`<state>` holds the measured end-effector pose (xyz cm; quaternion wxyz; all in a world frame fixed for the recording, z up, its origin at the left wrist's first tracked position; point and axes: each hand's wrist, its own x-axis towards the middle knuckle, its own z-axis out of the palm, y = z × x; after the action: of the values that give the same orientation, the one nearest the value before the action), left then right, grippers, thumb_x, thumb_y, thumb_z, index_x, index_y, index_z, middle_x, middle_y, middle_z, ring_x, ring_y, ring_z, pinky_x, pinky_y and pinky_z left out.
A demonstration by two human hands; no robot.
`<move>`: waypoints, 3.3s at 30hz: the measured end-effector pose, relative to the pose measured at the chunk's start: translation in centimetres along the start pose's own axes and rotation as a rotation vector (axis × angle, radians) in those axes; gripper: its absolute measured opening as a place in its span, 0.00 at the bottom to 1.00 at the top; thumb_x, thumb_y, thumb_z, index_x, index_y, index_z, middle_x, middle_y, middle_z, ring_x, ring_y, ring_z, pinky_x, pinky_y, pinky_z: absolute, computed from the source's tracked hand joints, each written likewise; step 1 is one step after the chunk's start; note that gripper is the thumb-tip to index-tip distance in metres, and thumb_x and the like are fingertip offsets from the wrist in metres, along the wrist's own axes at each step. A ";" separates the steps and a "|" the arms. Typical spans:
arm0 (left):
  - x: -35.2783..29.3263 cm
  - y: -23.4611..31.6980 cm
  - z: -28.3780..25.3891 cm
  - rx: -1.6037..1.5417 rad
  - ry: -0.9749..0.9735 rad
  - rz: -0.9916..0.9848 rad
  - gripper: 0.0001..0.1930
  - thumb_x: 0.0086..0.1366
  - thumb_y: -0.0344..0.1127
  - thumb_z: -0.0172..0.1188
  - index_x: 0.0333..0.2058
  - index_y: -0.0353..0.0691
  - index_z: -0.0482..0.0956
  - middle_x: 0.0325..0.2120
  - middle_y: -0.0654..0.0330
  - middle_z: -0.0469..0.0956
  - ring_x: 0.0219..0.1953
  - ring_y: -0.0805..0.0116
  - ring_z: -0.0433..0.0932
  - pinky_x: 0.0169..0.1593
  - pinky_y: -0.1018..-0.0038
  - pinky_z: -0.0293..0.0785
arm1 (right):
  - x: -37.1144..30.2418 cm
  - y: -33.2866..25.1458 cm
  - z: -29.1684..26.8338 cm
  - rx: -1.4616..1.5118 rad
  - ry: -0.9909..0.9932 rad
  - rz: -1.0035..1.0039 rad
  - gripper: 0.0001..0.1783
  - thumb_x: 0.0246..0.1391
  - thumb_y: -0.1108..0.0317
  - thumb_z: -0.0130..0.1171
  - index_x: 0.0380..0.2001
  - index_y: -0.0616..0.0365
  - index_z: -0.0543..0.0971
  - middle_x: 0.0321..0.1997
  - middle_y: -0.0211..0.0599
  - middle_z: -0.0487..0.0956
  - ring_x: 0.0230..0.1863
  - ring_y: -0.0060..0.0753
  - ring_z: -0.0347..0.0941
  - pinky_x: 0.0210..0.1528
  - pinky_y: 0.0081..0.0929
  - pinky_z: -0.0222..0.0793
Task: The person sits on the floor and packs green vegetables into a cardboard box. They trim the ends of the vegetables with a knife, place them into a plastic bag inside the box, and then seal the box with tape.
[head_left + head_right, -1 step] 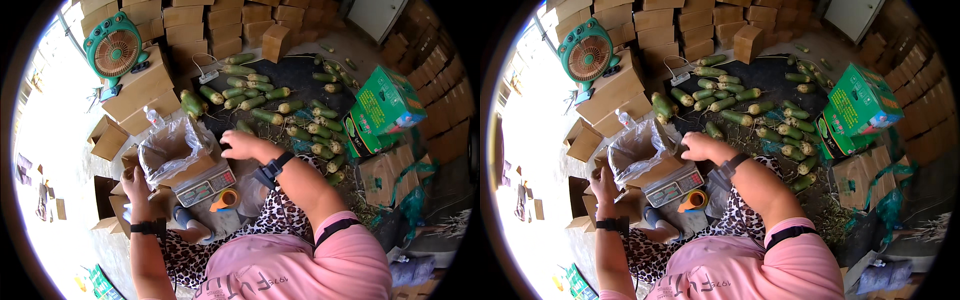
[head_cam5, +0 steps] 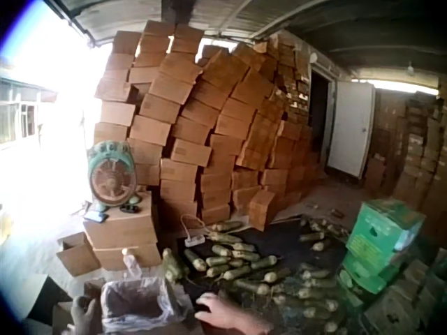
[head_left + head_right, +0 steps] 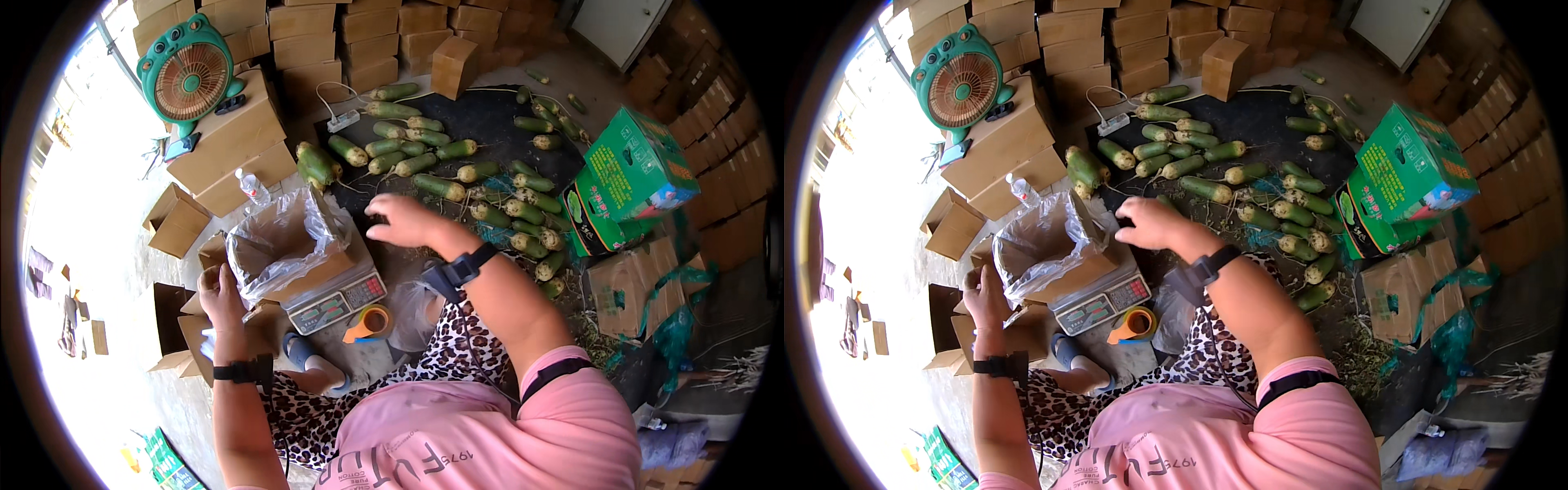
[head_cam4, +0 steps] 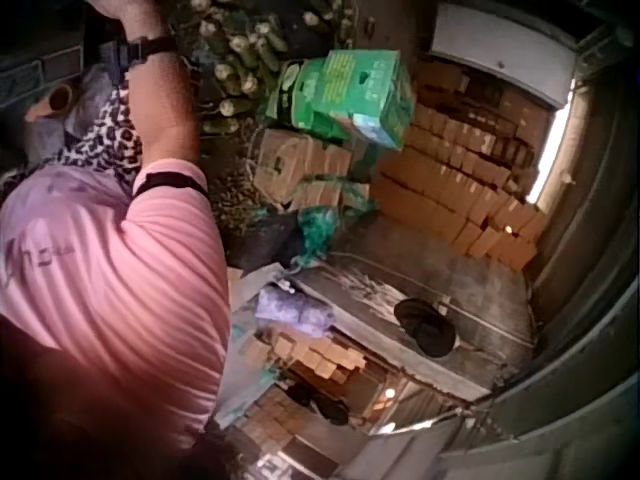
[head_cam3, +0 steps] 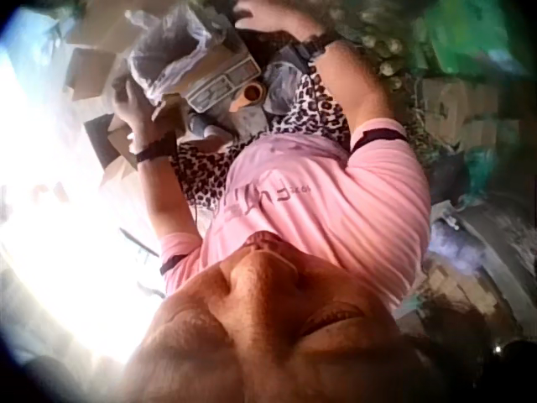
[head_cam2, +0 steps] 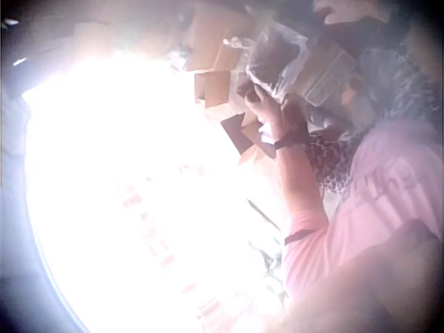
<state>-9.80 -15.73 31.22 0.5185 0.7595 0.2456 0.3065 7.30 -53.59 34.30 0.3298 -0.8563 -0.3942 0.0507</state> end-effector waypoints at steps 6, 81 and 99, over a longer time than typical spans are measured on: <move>-5.9 9.1 4.8 0.067 -0.436 0.270 0.08 0.62 0.27 0.64 0.27 0.34 0.74 0.25 0.62 0.73 0.28 0.74 0.70 0.35 0.78 0.68 | -7.8 1.9 -13.2 0.796 0.350 0.399 0.21 0.63 0.61 0.58 0.53 0.64 0.76 0.48 0.39 0.81 0.47 0.27 0.78 0.47 0.22 0.71; -13.0 -5.2 45.5 -1.041 -1.032 -1.300 0.38 0.57 0.52 0.65 0.59 0.33 0.66 0.54 0.49 0.73 0.57 0.51 0.72 0.63 0.55 0.66 | -12.9 19.9 6.8 0.923 0.264 0.881 0.37 0.45 0.58 0.70 0.54 0.68 0.70 0.46 0.41 0.79 0.46 0.29 0.76 0.51 0.29 0.72; -13.1 -6.4 45.3 -1.060 -0.704 -1.354 0.35 0.56 0.52 0.66 0.57 0.39 0.70 0.52 0.51 0.75 0.56 0.52 0.72 0.65 0.53 0.61 | -17.8 21.8 4.8 0.956 0.498 0.906 0.29 0.60 0.60 0.61 0.60 0.62 0.67 0.53 0.38 0.76 0.50 0.26 0.74 0.51 0.27 0.71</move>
<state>13.39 -51.43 9.99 0.9109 0.1673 0.2930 -0.2375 7.46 -74.03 14.31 0.6969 -0.6834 0.1541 0.1533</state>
